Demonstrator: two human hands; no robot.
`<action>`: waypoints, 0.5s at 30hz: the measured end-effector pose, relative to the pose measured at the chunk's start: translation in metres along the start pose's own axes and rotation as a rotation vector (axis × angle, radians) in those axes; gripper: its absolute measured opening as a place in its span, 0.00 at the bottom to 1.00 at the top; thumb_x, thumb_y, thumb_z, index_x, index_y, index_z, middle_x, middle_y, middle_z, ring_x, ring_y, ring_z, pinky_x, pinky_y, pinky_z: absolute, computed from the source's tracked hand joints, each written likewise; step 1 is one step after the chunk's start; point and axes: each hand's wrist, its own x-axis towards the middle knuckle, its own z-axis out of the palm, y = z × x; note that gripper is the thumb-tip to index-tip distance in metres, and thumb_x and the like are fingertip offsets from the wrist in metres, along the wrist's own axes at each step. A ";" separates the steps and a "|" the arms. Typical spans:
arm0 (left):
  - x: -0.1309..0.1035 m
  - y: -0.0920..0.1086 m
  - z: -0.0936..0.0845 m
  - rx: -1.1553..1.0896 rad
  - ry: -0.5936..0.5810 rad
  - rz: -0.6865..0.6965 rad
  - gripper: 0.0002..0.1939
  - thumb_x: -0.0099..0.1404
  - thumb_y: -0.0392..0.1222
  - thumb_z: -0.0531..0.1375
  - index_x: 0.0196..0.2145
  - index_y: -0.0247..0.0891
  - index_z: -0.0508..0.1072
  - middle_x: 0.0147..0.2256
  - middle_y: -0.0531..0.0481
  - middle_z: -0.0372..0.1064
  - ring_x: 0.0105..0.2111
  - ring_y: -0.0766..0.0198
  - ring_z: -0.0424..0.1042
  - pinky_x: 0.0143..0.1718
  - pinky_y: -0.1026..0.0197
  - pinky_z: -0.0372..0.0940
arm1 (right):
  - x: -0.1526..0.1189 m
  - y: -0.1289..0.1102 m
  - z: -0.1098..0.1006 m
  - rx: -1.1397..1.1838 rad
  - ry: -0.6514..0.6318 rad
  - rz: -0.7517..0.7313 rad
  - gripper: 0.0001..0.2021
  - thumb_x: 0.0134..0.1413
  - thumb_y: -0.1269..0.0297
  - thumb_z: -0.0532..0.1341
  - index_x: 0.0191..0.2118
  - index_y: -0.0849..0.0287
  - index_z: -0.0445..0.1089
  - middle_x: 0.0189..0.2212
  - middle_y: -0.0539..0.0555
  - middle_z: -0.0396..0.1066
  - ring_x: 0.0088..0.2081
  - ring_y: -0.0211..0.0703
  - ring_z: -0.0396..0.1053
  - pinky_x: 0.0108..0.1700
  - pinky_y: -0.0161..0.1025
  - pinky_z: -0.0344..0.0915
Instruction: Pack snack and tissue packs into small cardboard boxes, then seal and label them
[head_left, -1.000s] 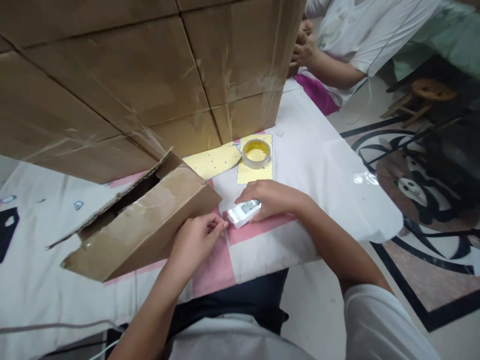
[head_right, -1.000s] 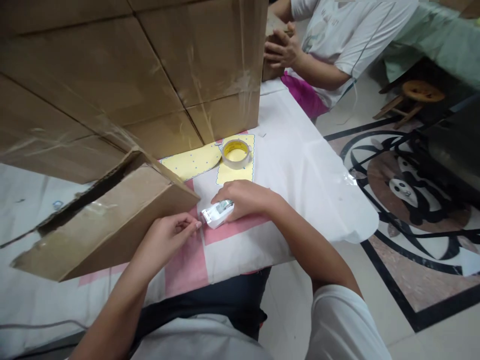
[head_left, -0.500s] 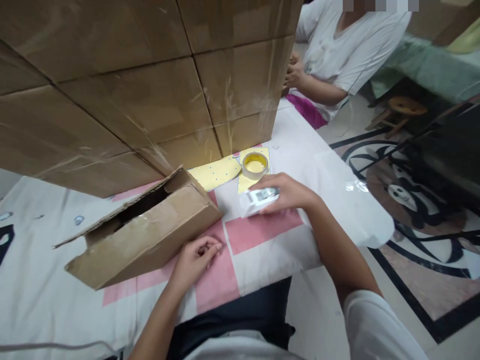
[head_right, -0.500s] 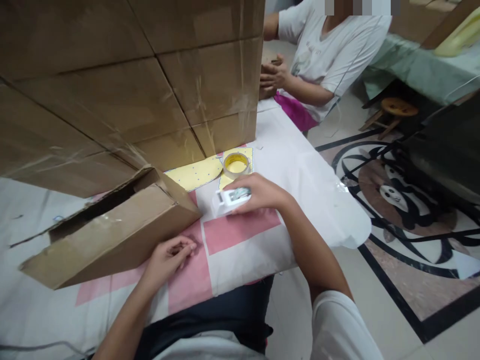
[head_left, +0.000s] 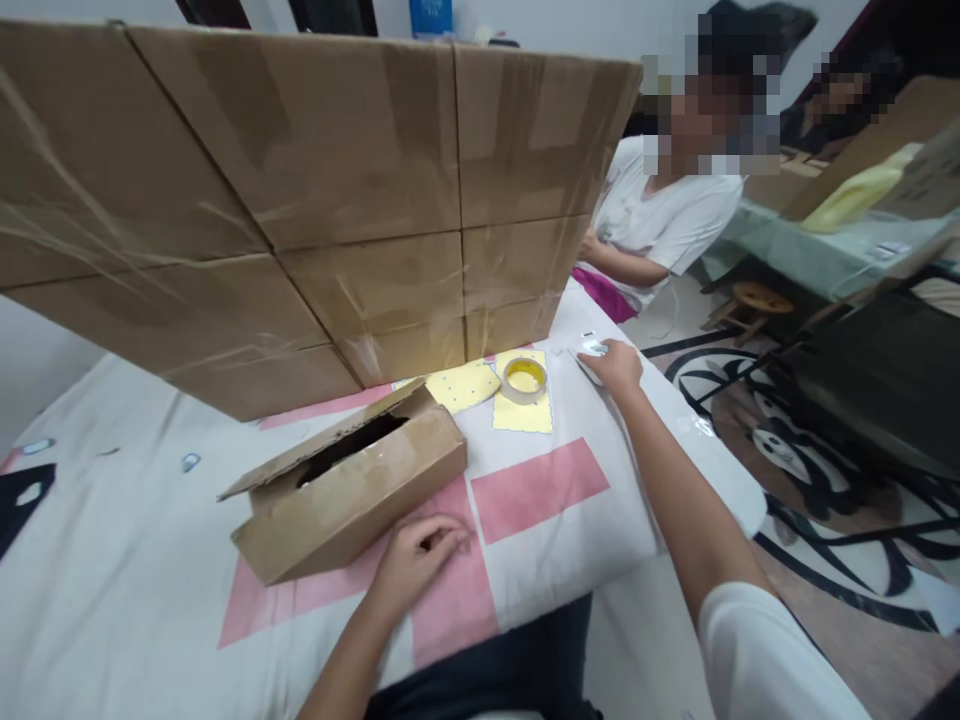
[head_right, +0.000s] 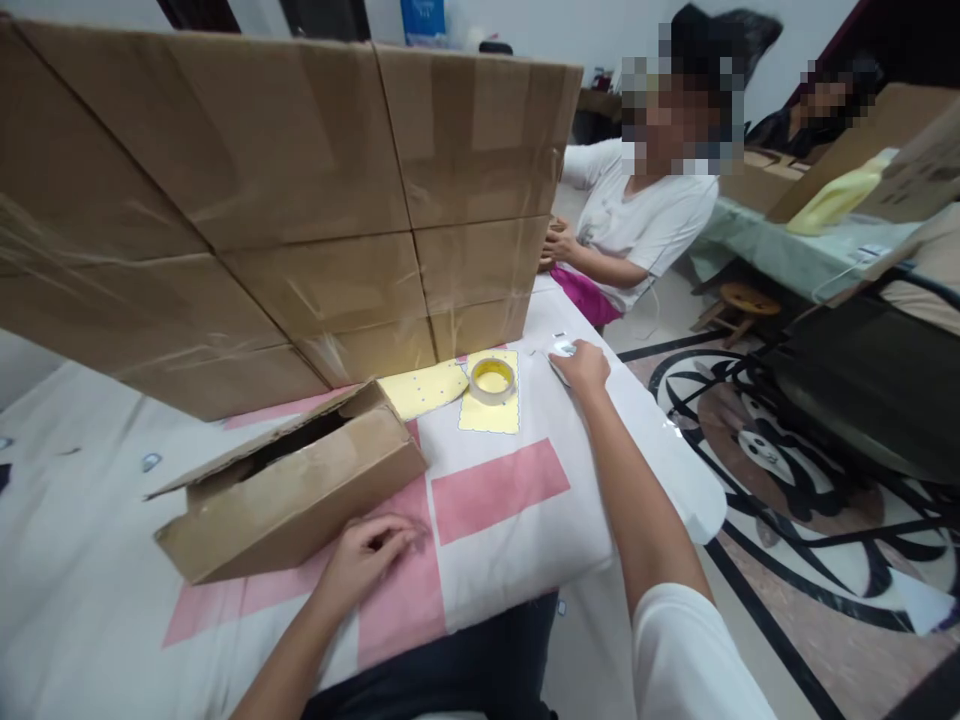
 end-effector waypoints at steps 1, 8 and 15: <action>0.000 -0.001 0.000 -0.001 0.007 0.002 0.13 0.67 0.46 0.61 0.30 0.39 0.82 0.28 0.47 0.79 0.27 0.62 0.75 0.32 0.63 0.67 | -0.001 -0.001 -0.001 -0.002 0.001 0.010 0.31 0.49 0.50 0.71 0.55 0.64 0.75 0.49 0.70 0.77 0.53 0.66 0.74 0.51 0.51 0.70; -0.009 0.002 0.004 -0.069 0.052 0.040 0.12 0.68 0.48 0.62 0.33 0.39 0.82 0.30 0.48 0.80 0.24 0.64 0.72 0.28 0.64 0.65 | -0.054 -0.024 -0.046 0.184 0.176 -0.212 0.30 0.55 0.50 0.66 0.59 0.63 0.70 0.52 0.67 0.75 0.50 0.58 0.73 0.53 0.52 0.67; -0.035 0.036 -0.010 -0.021 0.170 0.234 0.08 0.68 0.42 0.63 0.35 0.43 0.83 0.33 0.49 0.82 0.29 0.62 0.80 0.34 0.65 0.72 | -0.234 -0.074 -0.085 0.685 -0.448 -1.070 0.08 0.62 0.62 0.67 0.46 0.55 0.76 0.38 0.55 0.78 0.38 0.44 0.75 0.41 0.41 0.72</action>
